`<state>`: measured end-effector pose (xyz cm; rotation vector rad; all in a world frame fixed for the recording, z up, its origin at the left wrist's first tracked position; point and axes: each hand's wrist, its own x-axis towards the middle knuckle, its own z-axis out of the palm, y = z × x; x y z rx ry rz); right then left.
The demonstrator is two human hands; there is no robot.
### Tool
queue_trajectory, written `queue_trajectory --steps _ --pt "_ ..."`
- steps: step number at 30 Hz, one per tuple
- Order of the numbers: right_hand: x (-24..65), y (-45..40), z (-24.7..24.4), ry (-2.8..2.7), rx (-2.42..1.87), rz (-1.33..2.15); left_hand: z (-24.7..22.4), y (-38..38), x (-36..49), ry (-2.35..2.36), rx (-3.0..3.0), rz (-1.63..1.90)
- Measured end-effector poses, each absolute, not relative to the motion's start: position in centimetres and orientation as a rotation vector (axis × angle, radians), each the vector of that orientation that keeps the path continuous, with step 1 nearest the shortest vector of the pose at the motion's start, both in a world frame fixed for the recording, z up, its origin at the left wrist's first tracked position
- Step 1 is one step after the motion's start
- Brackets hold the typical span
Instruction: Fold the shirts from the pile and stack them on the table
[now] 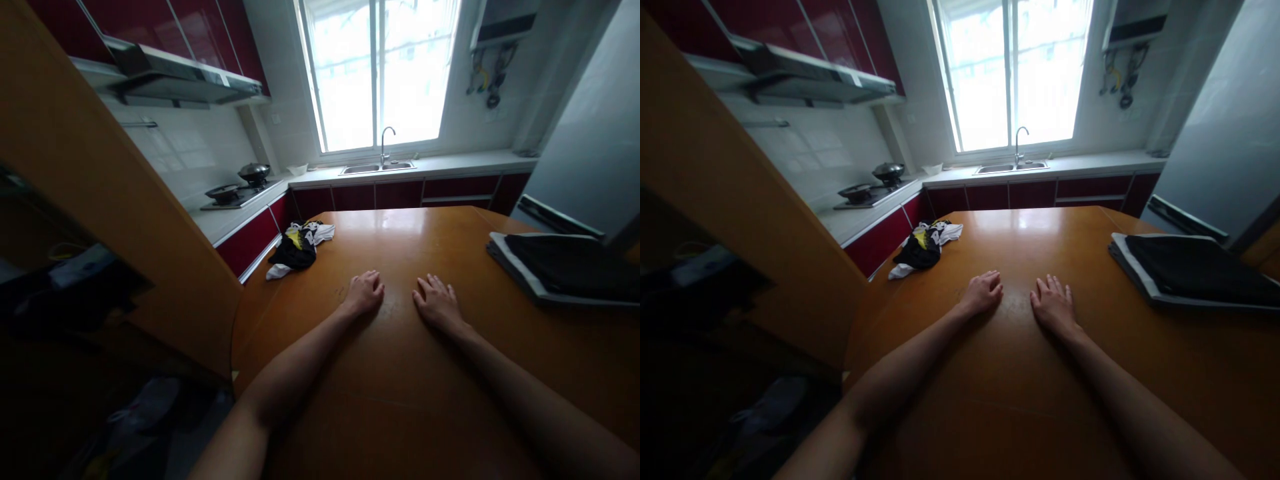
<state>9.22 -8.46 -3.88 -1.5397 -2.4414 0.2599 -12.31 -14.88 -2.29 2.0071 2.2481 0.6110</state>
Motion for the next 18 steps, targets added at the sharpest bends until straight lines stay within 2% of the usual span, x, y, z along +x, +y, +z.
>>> queue_trajectory --steps 8,12,18 --pt "9.4 -8.2 -4.4 -2.435 -1.526 0.252 -0.3 -14.4 -23.1 2.718 1.615 0.872" --pt "9.3 -8.1 -4.4 -2.439 -1.527 0.237 -0.8 -15.2 -27.0 2.935 1.394 0.792" --pt "9.3 -8.0 -4.6 -2.434 -1.524 0.232 -2.5 -15.0 -28.3 2.904 1.328 0.696"
